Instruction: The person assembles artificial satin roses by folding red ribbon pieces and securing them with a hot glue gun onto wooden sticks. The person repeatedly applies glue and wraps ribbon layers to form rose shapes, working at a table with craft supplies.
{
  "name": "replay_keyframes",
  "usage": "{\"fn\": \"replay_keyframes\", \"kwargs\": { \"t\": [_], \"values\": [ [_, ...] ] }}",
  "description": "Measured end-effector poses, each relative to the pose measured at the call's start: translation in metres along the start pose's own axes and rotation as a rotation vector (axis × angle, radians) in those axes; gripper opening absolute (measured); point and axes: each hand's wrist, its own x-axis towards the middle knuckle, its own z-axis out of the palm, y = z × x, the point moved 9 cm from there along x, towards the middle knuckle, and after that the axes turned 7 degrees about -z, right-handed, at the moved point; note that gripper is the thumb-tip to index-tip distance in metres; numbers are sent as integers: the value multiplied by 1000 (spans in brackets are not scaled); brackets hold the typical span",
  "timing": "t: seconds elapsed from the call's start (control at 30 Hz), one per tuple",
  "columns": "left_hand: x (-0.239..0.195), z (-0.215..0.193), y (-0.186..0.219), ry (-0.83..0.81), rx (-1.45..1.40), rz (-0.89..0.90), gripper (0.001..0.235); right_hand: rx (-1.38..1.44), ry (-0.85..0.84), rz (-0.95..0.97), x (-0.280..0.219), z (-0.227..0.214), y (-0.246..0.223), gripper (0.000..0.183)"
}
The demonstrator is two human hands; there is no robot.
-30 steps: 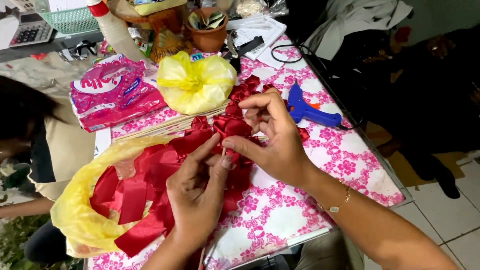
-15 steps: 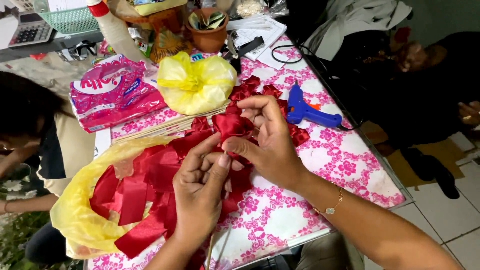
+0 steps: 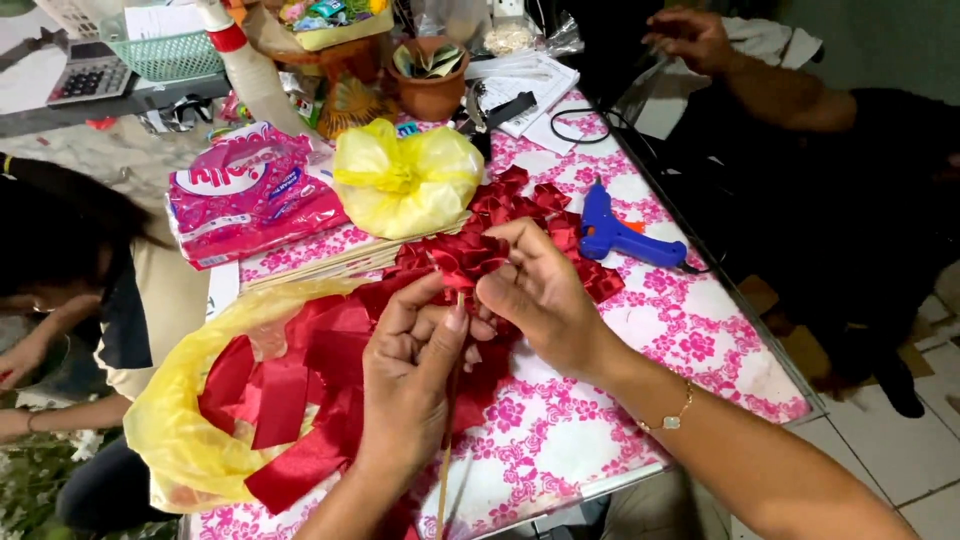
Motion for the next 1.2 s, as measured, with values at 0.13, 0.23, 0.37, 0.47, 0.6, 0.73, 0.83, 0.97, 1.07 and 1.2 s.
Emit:
{"fn": "replay_keyframes", "kwargs": {
  "t": [0.13,0.23,0.37,0.47,0.6,0.73,0.83,0.97,1.07,1.2],
  "values": [
    [0,4,0,-69,-59,-4,38,29,39,55,-2,-1,2,49],
    [3,-8,2,35,-27,-15,24,160,-84,-14,-1,18,-12,38],
    [5,-10,5,35,-53,7,14,165,-137,39,-4,30,-13,40],
    [6,-14,5,52,-89,17,12,106,-165,43,-8,31,-3,31],
    [9,-21,9,136,-11,22,14,40,-239,-7,-12,42,-4,18],
    [10,-13,15,150,11,42,16,-21,-240,24,-15,46,6,12],
    [13,-7,16,118,2,-13,20,147,-272,33,-16,49,8,11],
    [21,-9,21,85,185,-70,12,124,-322,58,-18,49,3,12],
    [22,-2,33,22,301,-50,14,98,-342,70,-19,50,0,13],
    [18,6,48,40,427,104,17,73,-352,143,-23,49,10,10]
  ]
}}
